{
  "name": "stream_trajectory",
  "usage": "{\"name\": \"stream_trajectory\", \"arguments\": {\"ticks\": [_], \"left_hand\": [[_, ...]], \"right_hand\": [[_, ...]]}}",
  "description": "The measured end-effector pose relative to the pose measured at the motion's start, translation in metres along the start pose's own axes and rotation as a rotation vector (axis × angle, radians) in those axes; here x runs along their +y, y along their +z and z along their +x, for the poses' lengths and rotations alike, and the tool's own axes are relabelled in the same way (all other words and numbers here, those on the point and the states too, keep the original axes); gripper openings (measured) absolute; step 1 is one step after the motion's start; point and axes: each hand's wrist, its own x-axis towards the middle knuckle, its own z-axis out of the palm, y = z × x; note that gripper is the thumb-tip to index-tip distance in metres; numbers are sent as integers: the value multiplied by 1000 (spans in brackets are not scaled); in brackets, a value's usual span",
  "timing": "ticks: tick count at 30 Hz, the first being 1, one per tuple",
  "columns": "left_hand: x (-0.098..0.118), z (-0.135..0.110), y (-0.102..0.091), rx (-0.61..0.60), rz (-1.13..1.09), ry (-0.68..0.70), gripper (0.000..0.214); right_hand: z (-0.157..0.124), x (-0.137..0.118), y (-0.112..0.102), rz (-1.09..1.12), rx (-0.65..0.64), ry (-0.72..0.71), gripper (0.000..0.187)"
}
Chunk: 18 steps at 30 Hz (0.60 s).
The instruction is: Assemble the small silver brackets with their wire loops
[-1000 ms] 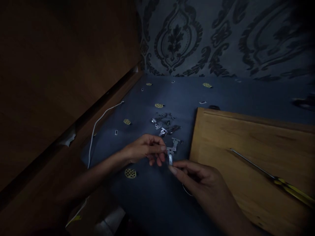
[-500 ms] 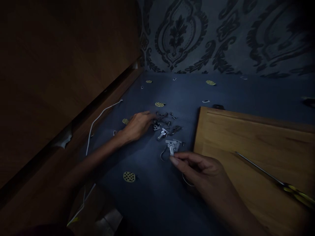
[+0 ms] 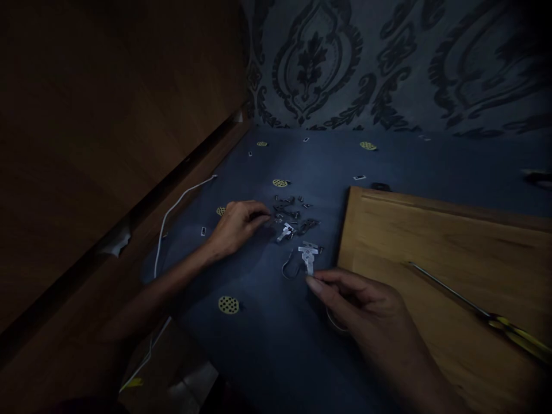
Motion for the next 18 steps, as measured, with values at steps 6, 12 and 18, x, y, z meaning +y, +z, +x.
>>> {"name": "stream_trajectory", "arguments": {"ticks": [6, 12, 18], "left_hand": [[18, -5, 5, -229, -560, -346, 23], [39, -17, 9, -255, -741, -450, 31], [51, -27, 12, -212, -707, -381, 18]], "right_hand": [[-7, 1, -1, -28, 40, -66, 37], [-12, -5, 2, -5, 46, -145, 28], [-13, -8, 2, -21, 44, -209, 30]]}}
